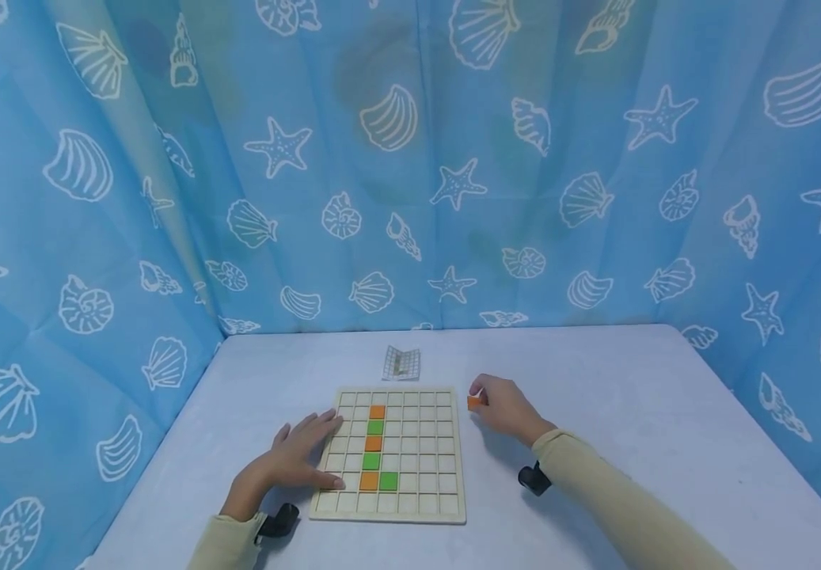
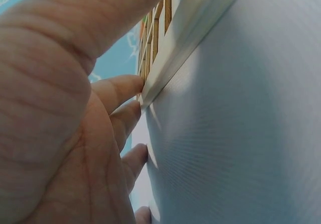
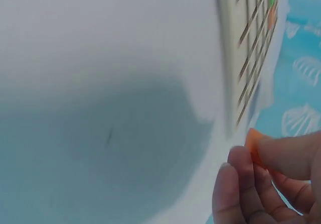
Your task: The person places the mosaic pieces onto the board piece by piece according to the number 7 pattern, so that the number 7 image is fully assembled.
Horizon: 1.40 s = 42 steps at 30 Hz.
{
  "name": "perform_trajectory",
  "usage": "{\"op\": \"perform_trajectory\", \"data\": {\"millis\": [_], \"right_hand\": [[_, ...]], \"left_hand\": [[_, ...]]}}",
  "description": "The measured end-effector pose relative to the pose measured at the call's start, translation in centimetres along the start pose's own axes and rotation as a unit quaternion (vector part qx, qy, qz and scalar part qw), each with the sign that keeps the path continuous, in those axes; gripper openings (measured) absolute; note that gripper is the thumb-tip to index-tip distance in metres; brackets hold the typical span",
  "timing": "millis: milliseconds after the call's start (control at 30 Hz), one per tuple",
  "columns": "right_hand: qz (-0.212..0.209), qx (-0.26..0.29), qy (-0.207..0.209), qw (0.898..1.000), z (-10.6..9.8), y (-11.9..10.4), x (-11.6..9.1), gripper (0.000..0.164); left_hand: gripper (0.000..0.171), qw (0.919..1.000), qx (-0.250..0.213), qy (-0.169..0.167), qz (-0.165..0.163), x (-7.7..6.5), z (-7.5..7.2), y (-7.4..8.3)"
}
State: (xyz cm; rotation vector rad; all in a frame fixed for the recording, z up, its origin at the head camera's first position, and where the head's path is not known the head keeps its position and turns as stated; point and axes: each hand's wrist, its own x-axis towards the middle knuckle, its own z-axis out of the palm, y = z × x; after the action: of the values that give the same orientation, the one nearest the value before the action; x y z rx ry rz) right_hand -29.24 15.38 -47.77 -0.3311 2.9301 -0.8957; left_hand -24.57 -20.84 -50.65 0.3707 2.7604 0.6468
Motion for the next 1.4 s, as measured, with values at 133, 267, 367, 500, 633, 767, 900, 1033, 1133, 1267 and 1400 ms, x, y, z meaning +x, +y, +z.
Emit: {"op": "perform_trajectory", "data": {"millis": [133,267,367,500,633,767,900,1033,1133,1267,1400], "right_hand": [[-0.033,0.02,0.001,0.999,1.7,-1.9,-0.8,0.005],[-0.078,0.043,-0.014,0.996,3.5,-3.8,-1.9,0.007],[-0.106,0.058,-0.032,0.992,4.6,-4.9,-2.7,0.007],[-0.14,0.074,-0.074,0.985,5.5,-5.8,-3.4,0.007],[-0.155,0.085,-0.11,0.978,6.2,-6.3,-3.9,0.009],[-0.152,0.088,-0.127,0.976,6.7,-6.3,-4.2,0.01],[-0.156,0.071,-0.135,0.976,6.9,-6.3,-4.3,0.009],[-0.128,0.068,-0.141,0.979,7.0,-6.4,-4.3,0.009],[-0.092,0.09,-0.151,0.98,6.9,-6.5,-4.3,0.011],[-0.067,0.112,-0.16,0.978,6.6,-6.5,-4.3,0.013],[-0.055,0.136,-0.168,0.975,6.6,-6.5,-4.5,0.013]], "left_hand": [[0.107,1.0,0.003,0.0,-0.005,-0.4,0.1,-0.5],[0.107,1.0,-0.003,0.003,-0.008,-0.7,0.1,-0.8],[0.107,0.9999,-0.006,0.006,-0.005,-0.9,0.0,-0.9],[0.107,1.0,-0.006,0.007,-0.003,-1.0,-0.1,-0.9],[0.106,0.9999,-0.008,0.005,-0.005,-0.9,-0.2,-0.7],[0.106,0.9999,-0.008,0.002,-0.007,-0.9,-0.3,-0.4],[0.107,0.9999,-0.004,-0.006,-0.014,-0.9,-0.3,-0.4],[0.107,1.0,0.0,-0.006,-0.003,-0.9,-0.4,-0.5],[0.107,1.0,0.003,0.001,0.002,-0.7,-0.5,-0.4],[0.107,1.0,0.0,0.001,-0.003,-0.5,-0.4,-0.3],[0.107,1.0,-0.006,-0.004,-0.003,-0.4,-0.1,-0.2]]}}
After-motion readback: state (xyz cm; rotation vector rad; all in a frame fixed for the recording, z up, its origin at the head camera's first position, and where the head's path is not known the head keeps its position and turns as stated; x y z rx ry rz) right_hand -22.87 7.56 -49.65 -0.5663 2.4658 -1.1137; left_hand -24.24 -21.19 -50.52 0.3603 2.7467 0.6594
